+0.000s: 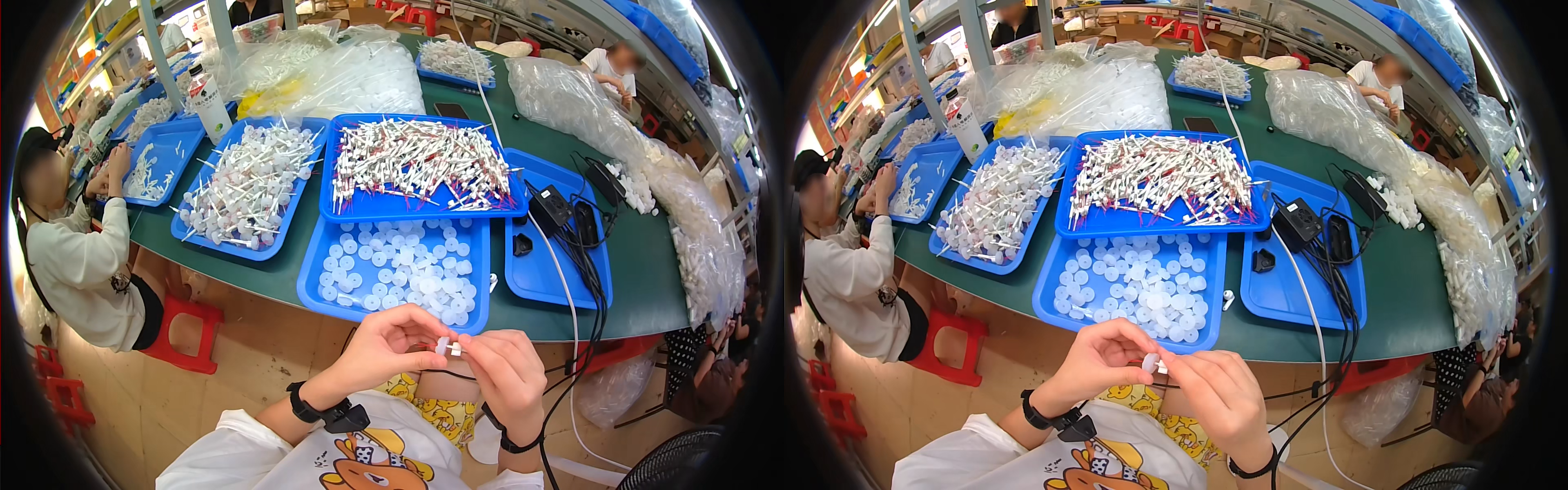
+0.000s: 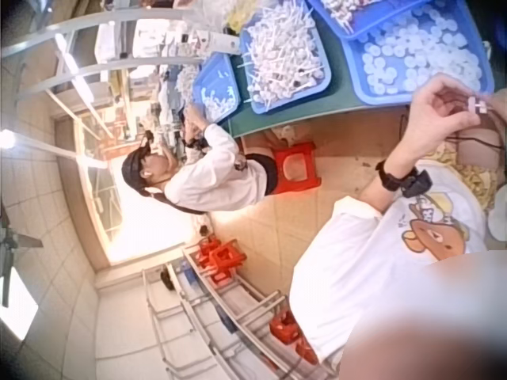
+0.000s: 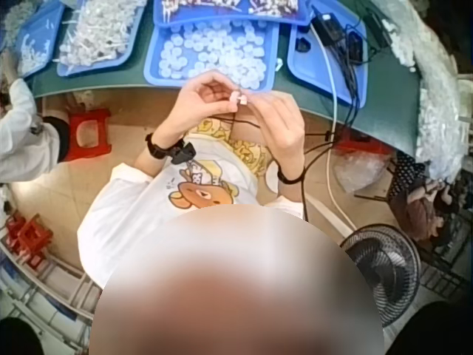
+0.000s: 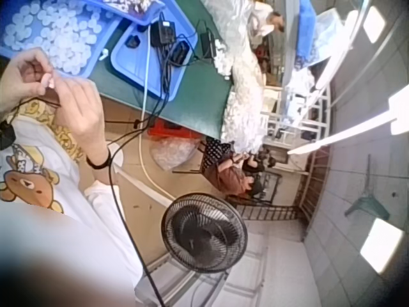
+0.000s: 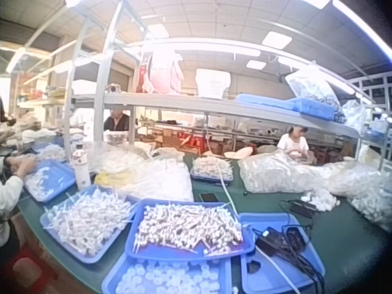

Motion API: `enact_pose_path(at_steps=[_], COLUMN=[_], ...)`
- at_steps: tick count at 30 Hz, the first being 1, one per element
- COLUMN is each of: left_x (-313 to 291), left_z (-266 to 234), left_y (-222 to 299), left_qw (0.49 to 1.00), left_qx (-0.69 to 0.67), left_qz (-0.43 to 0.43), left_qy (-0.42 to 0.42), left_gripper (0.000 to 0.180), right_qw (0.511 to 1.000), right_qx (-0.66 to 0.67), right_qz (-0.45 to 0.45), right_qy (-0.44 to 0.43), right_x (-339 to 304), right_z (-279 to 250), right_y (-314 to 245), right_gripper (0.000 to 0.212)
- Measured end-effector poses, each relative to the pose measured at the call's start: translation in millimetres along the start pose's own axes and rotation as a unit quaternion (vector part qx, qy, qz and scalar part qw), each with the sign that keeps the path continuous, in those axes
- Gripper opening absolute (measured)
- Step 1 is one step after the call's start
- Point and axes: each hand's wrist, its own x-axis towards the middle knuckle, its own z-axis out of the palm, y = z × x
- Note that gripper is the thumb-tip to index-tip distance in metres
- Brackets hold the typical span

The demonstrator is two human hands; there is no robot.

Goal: The person repeatedly picks a white plastic cap and a stick with a red tip from blue trays, inserts the stick into the cap, and places the assembled unit into a tray. The process is repeated continuously.

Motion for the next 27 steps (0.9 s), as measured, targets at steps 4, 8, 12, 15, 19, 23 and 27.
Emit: enact_pose_path(at_steps=[4, 8, 12, 15, 19, 23, 27], left_x=[-6.0, -10.9, -7.7, -9.0, -12.7, -16.5, -18.7], left_z=[-2.2, -2.8, 1.5, 2.7, 1.8, -0.8, -7.4], left_y=[-3.4, -1.5, 5.8, 14.6, 20.1, 23.7, 33.1], left_qw=[1.0, 0.999, 0.981, 0.942, 0.926, 0.963, 0.936], left_qx=[0.005, 0.037, 0.182, 0.308, 0.336, 0.212, 0.31], left_qz=[0.014, 0.02, 0.07, 0.135, 0.169, 0.163, 0.164], left_qy=[0.004, 0.01, 0.012, 0.015, 0.021, 0.007, 0.019], left_gripper=[0.03, 0.025, 0.02, 0.018, 0.019, 0.02, 0.021], right_qw=[1.0, 0.998, 0.998, 0.997, 0.984, 0.97, 0.985], right_qx=[-0.007, -0.014, -0.006, 0.032, 0.161, 0.222, 0.145], right_qz=[-0.026, -0.041, -0.014, 0.009, 0.049, 0.086, 0.085], right_qy=[-0.012, -0.05, -0.062, -0.065, -0.066, -0.05, -0.029], right_x=[2.5, 2.1, 0.4, -1.6, 4.0, 7.4, 7.0], right_z=[-2.9, -3.9, -6.2, -0.8, 6.3, 13.7, 25.6], right_y=[2.6, 1.3, -3.2, -2.3, -0.9, -11.5, -17.7], right_gripper=[0.03, 0.026, 0.022, 0.021, 0.02, 0.019, 0.019])
